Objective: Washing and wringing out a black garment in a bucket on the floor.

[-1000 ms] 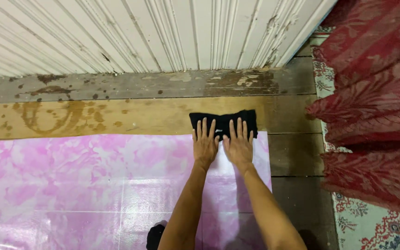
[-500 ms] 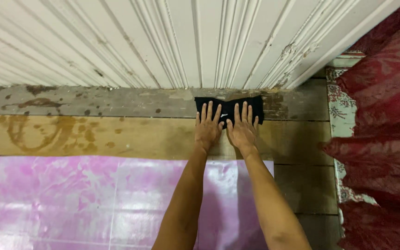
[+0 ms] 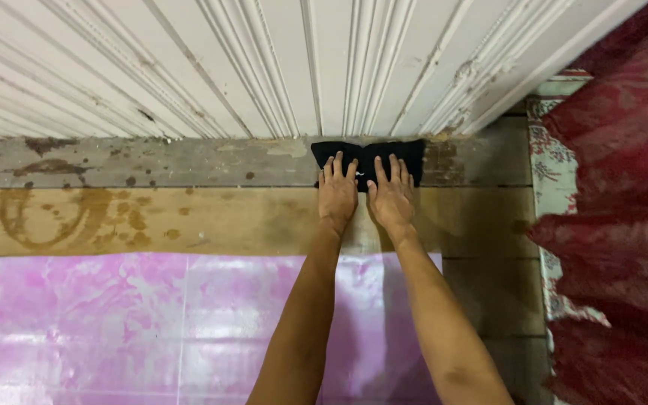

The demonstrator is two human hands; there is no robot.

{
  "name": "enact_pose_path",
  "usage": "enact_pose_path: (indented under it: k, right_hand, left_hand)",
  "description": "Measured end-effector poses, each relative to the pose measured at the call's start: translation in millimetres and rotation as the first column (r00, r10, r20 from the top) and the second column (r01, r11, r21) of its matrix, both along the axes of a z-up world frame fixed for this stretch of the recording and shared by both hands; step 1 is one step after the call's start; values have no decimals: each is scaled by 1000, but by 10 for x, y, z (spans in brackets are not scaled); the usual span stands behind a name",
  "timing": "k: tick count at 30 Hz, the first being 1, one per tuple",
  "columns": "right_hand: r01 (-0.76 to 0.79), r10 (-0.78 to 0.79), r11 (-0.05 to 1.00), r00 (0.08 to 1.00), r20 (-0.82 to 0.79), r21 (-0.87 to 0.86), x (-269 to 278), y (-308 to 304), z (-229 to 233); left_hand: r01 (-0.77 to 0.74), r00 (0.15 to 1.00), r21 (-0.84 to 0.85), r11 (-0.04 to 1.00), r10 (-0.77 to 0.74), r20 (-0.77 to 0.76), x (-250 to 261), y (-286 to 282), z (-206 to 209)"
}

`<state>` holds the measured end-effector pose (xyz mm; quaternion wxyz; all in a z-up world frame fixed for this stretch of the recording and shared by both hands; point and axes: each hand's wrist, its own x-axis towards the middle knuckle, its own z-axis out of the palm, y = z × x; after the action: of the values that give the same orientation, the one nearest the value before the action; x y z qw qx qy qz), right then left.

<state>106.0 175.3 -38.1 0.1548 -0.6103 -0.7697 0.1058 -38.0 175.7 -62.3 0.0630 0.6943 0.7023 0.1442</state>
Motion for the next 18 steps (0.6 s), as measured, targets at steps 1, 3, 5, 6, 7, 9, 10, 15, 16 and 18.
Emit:
enact_pose_path:
  k: [1,3,5,6,7,9,10,15,16,18]
  right_hand:
    - [0,0,1000,1000,4,-2,18,-97,23]
    - [2,-2,1000,1000,24,8,45,-305,55]
    - [-17,16,999,1000,18,40,103,-555,143]
    - [-37,36,997,999,10,74,115,-672,185]
    - [-37,36,996,999,8,75,132,-840,249]
    - [-4,6,998,1000,-30,61,158,-1135,387]
    - [-8,10,998,999,-33,63,144,-1308,504]
    - [32,-31,994,999,6,-107,87,-1957,816]
    - [29,-29,994,1000,4,-102,94,-1978,719]
    - [-8,8,1000,999,35,5,100,-2021,502]
  left_hand:
    - [0,1000,-2,1000,0,4,16,-99,55]
    - [25,1000,-23,999,-25,-18,37,-304,157]
    - [20,1000,-13,1000,-20,-22,79,-579,307]
    - [13,1000,0,1000,-13,-29,84,-710,384]
    - [12,999,1,1000,-12,-31,95,-890,397]
    - [33,999,59,998,-33,-2,108,-1210,433]
    - [30,1000,61,998,-29,-6,124,-1396,471]
    - [-77,992,-211,975,95,77,188,-2132,930]
    - [-80,992,-206,975,98,76,195,-2169,807]
    - [-78,997,89,993,77,15,200,-2241,538]
